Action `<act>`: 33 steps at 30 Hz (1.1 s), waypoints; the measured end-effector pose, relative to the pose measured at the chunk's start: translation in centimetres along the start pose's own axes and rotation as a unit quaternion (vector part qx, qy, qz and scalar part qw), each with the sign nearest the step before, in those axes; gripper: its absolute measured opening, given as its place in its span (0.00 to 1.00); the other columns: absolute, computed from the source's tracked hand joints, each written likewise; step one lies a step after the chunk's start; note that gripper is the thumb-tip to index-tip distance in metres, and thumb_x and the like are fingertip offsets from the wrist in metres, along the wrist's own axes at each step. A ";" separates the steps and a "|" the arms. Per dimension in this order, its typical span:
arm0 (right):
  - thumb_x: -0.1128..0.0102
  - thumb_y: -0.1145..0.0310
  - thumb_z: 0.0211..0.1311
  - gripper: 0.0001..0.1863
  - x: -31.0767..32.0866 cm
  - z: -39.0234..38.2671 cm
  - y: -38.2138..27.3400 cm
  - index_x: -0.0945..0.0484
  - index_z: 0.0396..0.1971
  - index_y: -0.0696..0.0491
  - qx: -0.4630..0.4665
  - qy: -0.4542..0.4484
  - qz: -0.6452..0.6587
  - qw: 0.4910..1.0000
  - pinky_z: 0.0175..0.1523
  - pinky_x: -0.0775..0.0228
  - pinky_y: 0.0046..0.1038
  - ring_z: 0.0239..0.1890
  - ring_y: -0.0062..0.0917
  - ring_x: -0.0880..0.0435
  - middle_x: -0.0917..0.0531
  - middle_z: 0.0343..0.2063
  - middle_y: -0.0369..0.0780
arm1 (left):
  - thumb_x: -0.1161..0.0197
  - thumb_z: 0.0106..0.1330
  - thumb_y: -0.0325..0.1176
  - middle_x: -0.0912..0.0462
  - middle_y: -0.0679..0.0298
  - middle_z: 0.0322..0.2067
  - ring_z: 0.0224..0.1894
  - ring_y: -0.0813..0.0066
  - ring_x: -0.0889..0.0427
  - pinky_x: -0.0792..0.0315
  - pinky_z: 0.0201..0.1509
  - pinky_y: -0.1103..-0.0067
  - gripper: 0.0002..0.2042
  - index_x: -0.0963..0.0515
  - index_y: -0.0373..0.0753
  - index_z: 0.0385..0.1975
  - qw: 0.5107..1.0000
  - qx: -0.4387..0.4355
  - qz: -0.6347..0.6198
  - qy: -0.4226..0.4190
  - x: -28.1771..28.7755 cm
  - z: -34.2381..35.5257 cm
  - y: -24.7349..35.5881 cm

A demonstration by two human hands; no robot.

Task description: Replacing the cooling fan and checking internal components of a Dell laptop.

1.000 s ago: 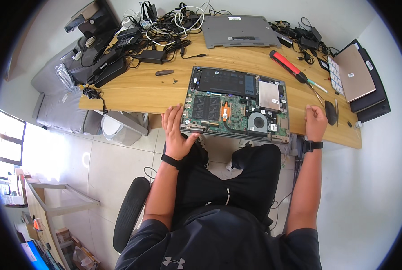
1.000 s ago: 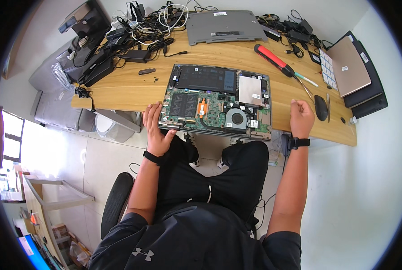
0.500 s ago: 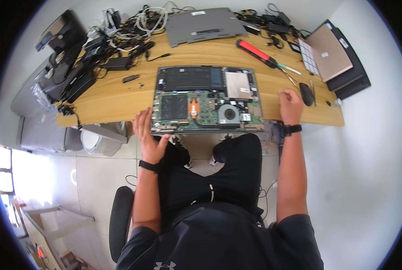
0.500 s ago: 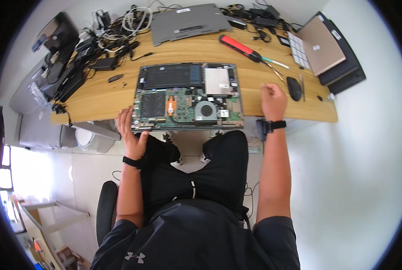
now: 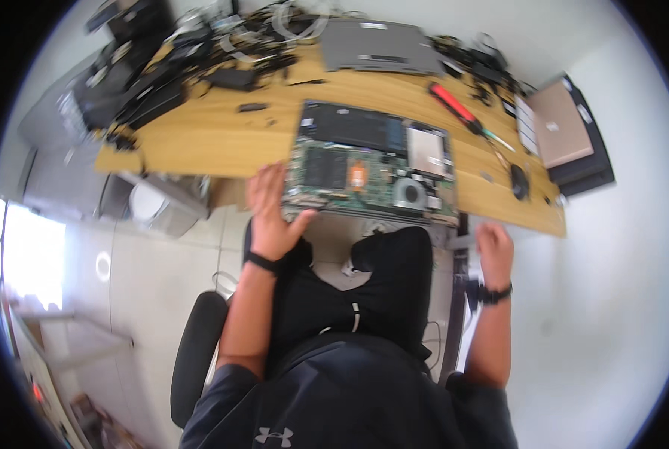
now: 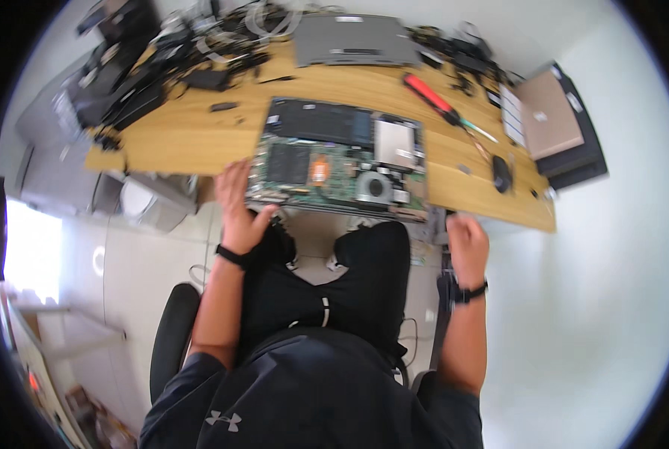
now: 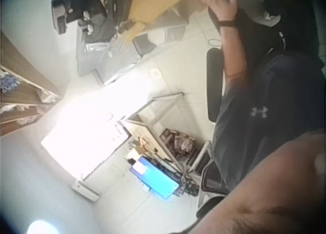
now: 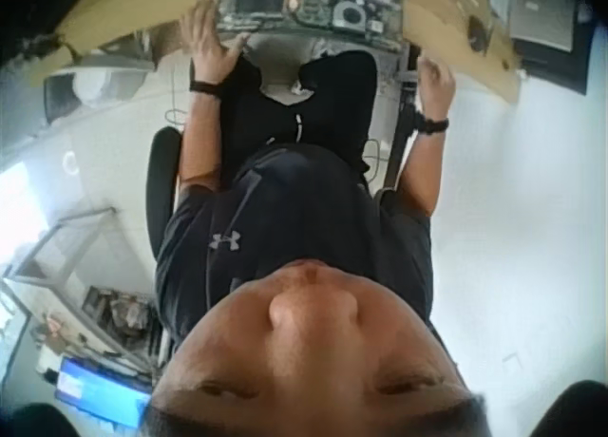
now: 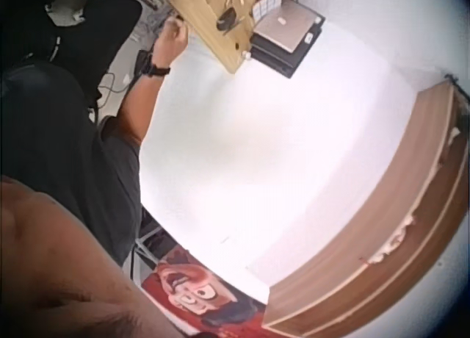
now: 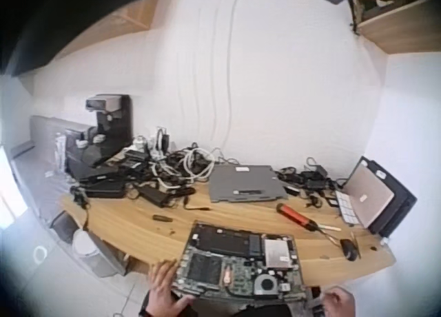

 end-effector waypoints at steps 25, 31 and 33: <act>0.28 0.69 0.68 0.11 -9.0 -5.5 -1.4 0.18 0.42 0.60 -0.075 0.015 -0.107 0.991 0.40 0.24 0.23 0.32 0.20 0.15 0.13 0.31 0.39 | 0.27 0.59 0.60 0.31 0.51 0.74 0.79 0.46 0.42 0.57 0.83 0.49 0.47 0.31 0.31 0.71 0.998 0.049 -0.035 -0.035 0.9 0.5 0.9; 0.28 0.70 0.67 0.08 -13.1 -5.8 -0.9 0.15 0.36 0.59 -0.111 -0.081 -0.064 0.989 0.35 0.28 0.21 0.27 0.15 0.18 0.14 0.24 0.35 | 0.39 0.65 0.74 0.31 0.49 0.73 0.79 0.44 0.43 0.56 0.82 0.50 0.50 0.31 0.31 0.72 0.998 0.054 0.004 -0.037 -0.1 0.1 0.4; 0.29 0.69 0.67 0.08 -14.5 -5.9 -1.0 0.14 0.37 0.59 -0.116 -0.092 -0.039 0.988 0.36 0.27 0.22 0.27 0.16 0.17 0.13 0.25 0.36 | 0.44 0.66 0.77 0.31 0.49 0.73 0.79 0.44 0.43 0.56 0.82 0.50 0.52 0.31 0.31 0.72 0.998 0.046 0.019 -0.027 -0.5 0.0 0.2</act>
Point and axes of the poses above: each hand's wrist, its own z-axis towards the middle knuckle, its own x-axis out of the back of the hand, y = z × x, the point moved 2 cm from there along z, towards the middle knuckle
